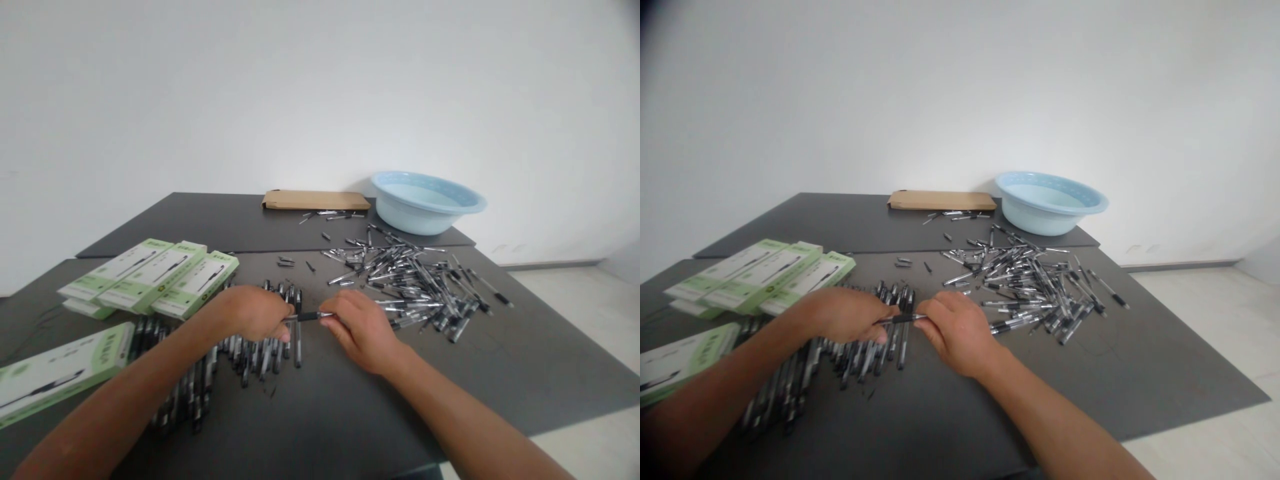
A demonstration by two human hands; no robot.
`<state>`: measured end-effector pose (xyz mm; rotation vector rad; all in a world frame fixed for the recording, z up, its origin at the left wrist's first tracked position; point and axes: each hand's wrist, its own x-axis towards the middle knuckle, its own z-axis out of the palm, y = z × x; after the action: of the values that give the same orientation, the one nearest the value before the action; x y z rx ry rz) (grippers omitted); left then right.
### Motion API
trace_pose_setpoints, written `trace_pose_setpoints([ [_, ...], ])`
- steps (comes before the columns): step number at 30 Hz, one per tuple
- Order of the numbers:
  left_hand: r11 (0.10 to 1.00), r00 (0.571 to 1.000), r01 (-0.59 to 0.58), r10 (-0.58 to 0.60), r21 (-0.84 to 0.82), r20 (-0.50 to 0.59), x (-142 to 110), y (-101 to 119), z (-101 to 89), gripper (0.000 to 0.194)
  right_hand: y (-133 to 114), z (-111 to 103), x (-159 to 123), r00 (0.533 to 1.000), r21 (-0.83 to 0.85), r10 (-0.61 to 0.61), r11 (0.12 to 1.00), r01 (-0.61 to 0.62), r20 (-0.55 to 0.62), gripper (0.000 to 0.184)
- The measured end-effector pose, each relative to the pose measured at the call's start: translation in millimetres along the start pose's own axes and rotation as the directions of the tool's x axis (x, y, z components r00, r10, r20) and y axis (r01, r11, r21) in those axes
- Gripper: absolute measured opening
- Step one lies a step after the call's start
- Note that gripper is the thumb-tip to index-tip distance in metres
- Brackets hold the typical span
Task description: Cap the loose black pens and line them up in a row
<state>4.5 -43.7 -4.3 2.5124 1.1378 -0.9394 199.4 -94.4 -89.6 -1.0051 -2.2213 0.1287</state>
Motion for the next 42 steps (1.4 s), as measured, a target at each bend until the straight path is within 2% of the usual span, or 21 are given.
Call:
trace_pose_setpoints([
  [10,1.000,1.000,0.024,-0.024,0.010,0.006,-8,9,-4.2,0.037,-4,-4,0,0.996,0.047,0.019,0.999,-0.023,0.083,0.019],
  [17,1.000,1.000,0.021,-0.021,0.001,-0.009,-9,6,-2.6,0.036,-6,-1,0,0.991,0.063,0.051,0.996,-0.059,0.127,0.020],
  [23,1.000,1.000,-0.016,0.016,-0.004,-0.026,-8,6,-2.4,0.033,-5,-1,-2,0.996,-0.008,-0.052,0.999,0.052,0.068,0.022],
  [27,0.999,0.999,-0.030,0.030,0.015,-0.025,-6,8,-0.7,0.037,-4,-3,-1,0.996,-0.039,-0.053,0.998,0.056,0.077,0.025],
  [33,1.000,1.000,-0.015,0.015,0.022,-0.022,-8,10,0.5,0.039,-7,-7,1,0.993,0.074,-0.012,0.997,0.004,0.117,0.030],
  [39,1.000,1.000,0.006,-0.006,0.007,-0.018,-8,11,0.5,0.037,-9,-6,2,0.973,0.239,0.147,0.953,-0.188,0.177,0.037],
  [42,1.000,1.000,0.014,-0.014,0.005,-0.026,-9,10,-0.5,0.038,-9,-2,1,0.972,0.260,0.170,0.943,-0.207,0.160,0.035],
])
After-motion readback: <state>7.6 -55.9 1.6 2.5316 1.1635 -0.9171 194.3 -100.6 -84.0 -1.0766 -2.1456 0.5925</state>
